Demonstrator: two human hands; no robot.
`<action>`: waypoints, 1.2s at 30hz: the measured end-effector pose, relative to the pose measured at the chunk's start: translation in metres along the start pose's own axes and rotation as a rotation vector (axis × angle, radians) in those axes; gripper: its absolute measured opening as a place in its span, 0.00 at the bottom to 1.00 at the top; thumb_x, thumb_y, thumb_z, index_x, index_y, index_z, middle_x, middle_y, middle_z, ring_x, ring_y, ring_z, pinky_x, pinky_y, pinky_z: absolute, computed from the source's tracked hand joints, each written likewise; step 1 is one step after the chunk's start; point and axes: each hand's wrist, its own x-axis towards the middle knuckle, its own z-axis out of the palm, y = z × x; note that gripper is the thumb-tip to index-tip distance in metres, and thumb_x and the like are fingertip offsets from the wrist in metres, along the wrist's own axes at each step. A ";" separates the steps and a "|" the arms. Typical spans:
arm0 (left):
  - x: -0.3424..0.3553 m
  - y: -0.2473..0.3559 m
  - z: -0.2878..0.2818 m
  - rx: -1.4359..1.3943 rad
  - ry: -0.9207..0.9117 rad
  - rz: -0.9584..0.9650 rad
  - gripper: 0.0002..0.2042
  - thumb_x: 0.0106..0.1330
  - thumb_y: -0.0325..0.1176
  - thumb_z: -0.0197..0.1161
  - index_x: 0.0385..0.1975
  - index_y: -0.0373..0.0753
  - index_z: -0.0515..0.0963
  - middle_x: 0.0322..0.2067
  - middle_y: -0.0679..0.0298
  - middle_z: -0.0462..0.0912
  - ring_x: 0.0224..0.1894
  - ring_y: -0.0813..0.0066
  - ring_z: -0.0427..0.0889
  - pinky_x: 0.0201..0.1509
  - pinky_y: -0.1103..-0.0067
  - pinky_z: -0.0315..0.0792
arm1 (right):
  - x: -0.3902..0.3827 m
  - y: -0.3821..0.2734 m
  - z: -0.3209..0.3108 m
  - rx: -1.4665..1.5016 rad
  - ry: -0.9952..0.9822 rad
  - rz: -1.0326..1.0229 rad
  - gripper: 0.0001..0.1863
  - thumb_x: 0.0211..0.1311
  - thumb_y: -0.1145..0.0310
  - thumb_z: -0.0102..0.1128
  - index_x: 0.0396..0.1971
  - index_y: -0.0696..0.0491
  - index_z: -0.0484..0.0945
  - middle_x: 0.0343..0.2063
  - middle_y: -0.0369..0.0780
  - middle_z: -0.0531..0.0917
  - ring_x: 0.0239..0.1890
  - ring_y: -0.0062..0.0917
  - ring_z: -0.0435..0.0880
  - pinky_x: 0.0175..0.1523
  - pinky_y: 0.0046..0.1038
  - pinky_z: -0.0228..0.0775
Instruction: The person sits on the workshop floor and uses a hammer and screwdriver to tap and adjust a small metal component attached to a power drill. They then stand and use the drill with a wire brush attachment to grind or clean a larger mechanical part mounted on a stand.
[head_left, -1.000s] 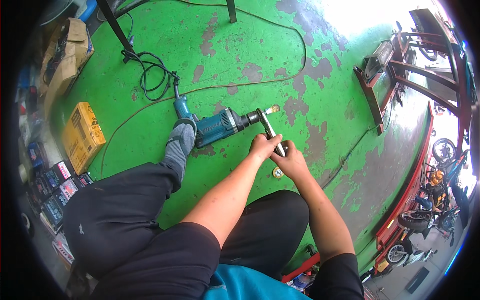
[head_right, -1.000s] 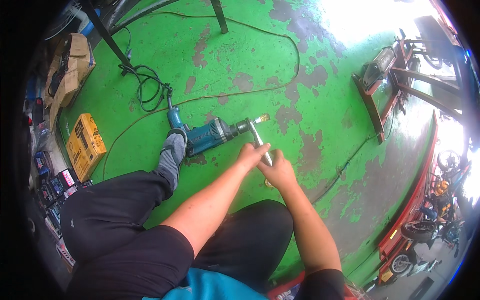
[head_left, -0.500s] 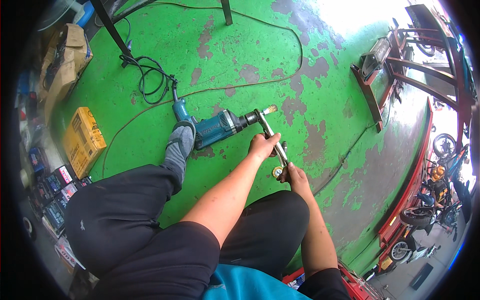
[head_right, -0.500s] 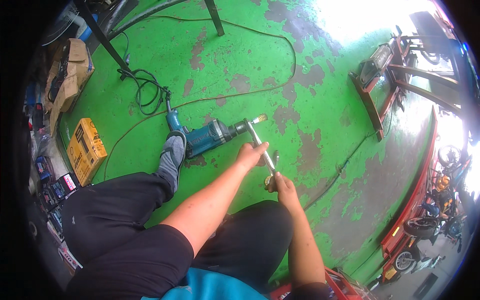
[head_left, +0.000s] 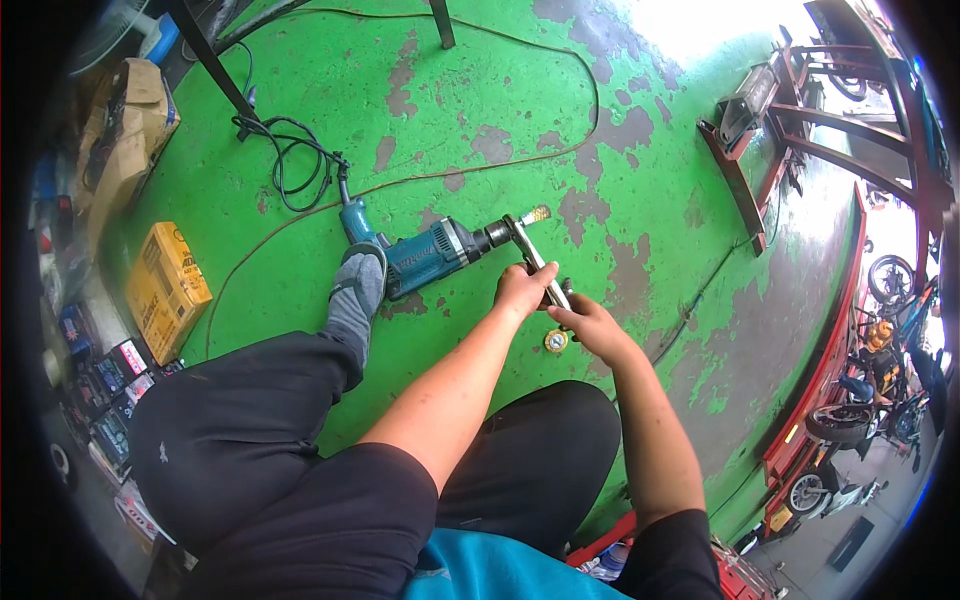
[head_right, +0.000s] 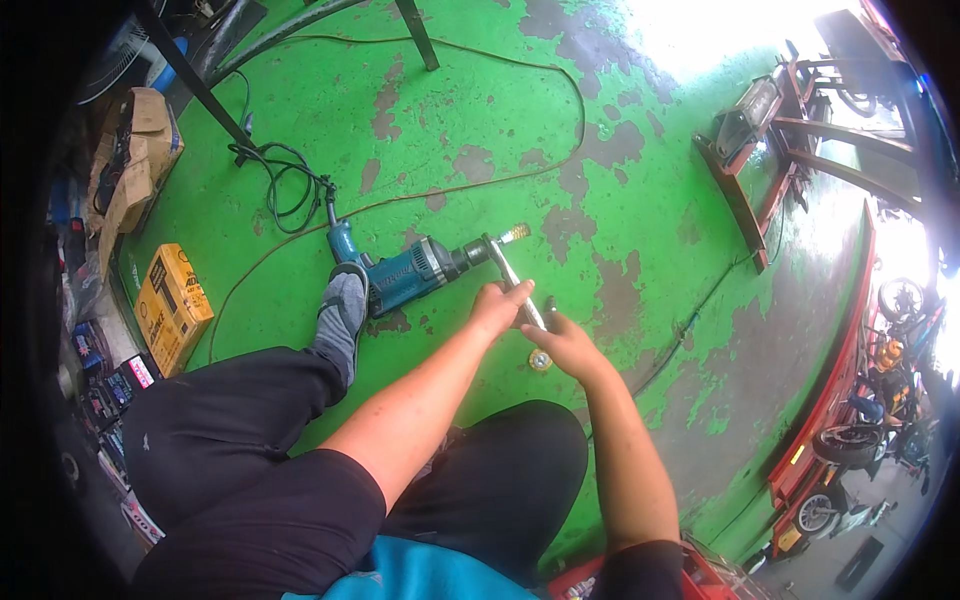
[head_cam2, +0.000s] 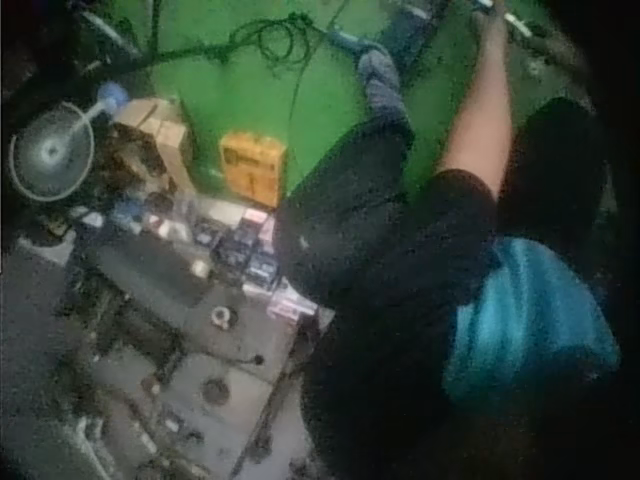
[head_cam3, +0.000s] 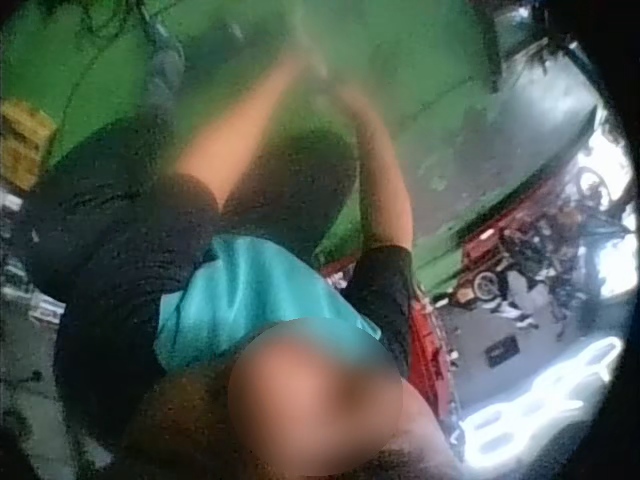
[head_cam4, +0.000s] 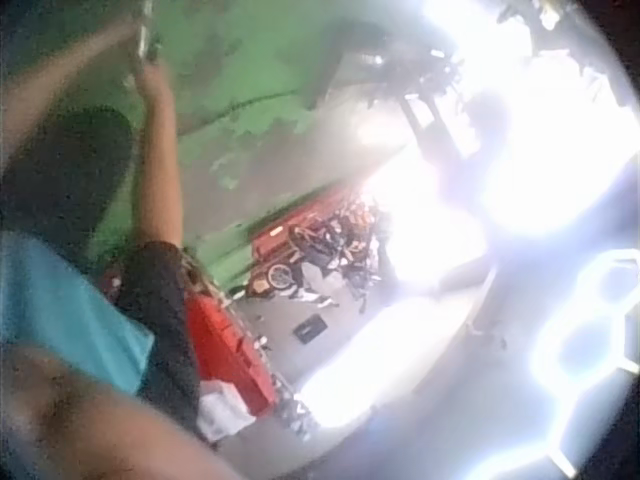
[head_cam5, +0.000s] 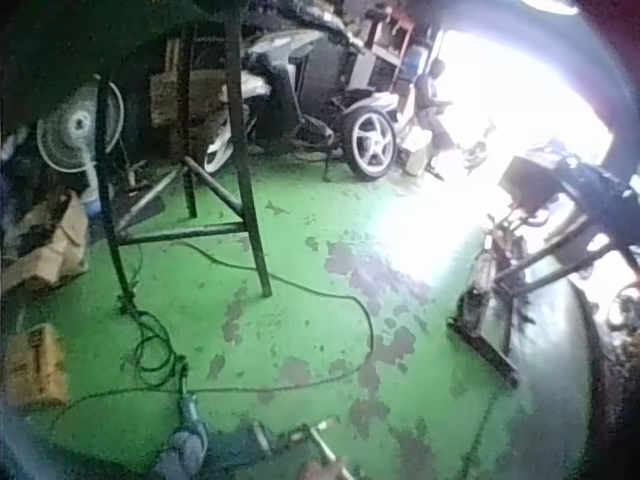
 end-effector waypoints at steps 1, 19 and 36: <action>0.005 -0.005 0.000 0.052 0.003 0.017 0.21 0.65 0.48 0.71 0.30 0.31 0.84 0.29 0.56 0.88 0.26 0.67 0.87 0.33 0.71 0.83 | 0.014 -0.001 0.000 0.033 -0.132 0.084 0.37 0.60 0.44 0.64 0.52 0.66 0.80 0.44 0.53 0.86 0.48 0.40 0.86 0.54 0.39 0.75; 0.008 -0.009 -0.007 0.182 0.002 0.031 0.21 0.60 0.51 0.74 0.30 0.33 0.87 0.28 0.58 0.89 0.29 0.70 0.86 0.38 0.71 0.79 | 0.020 -0.034 0.025 -0.451 0.212 0.124 0.35 0.53 0.38 0.67 0.26 0.65 0.84 0.25 0.55 0.86 0.31 0.47 0.88 0.43 0.44 0.80; 0.002 0.008 -0.005 0.206 -0.021 0.075 0.23 0.62 0.51 0.76 0.31 0.31 0.85 0.27 0.60 0.87 0.28 0.73 0.85 0.35 0.72 0.77 | 0.022 -0.028 0.022 -0.500 0.241 0.001 0.29 0.59 0.44 0.63 0.34 0.61 0.84 0.28 0.54 0.86 0.33 0.46 0.87 0.42 0.44 0.79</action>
